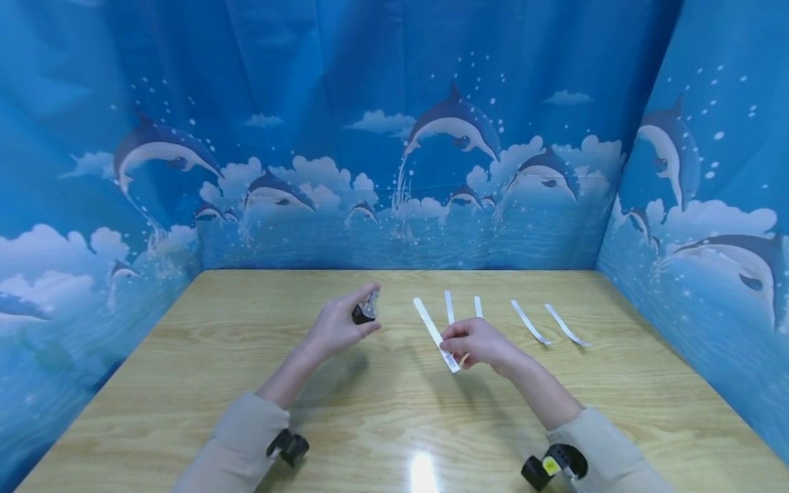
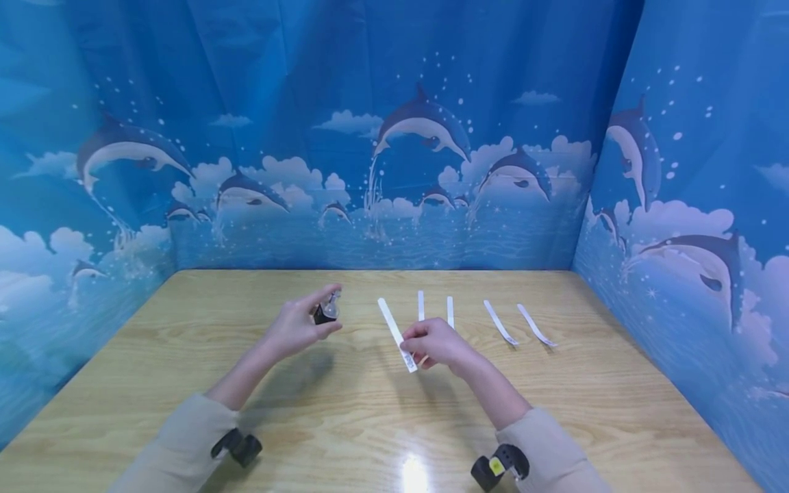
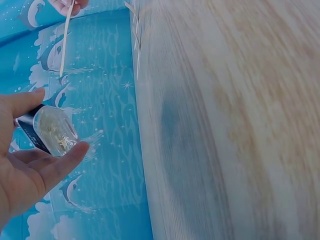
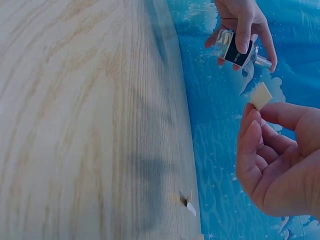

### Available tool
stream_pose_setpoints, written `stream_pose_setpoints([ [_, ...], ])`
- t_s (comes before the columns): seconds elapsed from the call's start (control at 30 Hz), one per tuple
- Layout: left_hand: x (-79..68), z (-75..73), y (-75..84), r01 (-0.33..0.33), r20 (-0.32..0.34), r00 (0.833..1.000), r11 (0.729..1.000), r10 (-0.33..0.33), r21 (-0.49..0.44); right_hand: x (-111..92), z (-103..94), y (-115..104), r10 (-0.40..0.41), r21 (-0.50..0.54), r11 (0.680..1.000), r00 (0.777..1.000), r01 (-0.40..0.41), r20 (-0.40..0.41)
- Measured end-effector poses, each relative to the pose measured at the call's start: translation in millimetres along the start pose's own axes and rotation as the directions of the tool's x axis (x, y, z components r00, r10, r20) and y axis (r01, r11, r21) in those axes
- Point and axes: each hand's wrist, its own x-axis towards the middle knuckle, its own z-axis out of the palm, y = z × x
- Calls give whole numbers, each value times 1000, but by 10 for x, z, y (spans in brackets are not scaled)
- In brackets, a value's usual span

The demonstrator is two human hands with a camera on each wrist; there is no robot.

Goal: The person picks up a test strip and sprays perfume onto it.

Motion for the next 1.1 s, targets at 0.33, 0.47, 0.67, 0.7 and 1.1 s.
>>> stream_pose_setpoints([
  [0.33,-5,-19,-5,44,28,999,997,-42,-60,-29,-170,129,36,24,999,997,-35,-62],
  [0.47,-5,-20,-8,50,34,998,997,-48,-63,-44,-240,187,49,37,998,996,-46,-76],
  [0.67,-11,-33,-15,52,37,998,996,-50,-72,-56,-347,286,73,58,996,991,-67,-108],
  [0.7,-11,-35,-16,51,38,998,996,-48,-73,-56,-363,302,77,64,995,990,-70,-117],
  [1.1,-17,-46,-45,31,45,999,997,-28,-68,-10,-538,475,138,172,980,969,-103,-205],
])
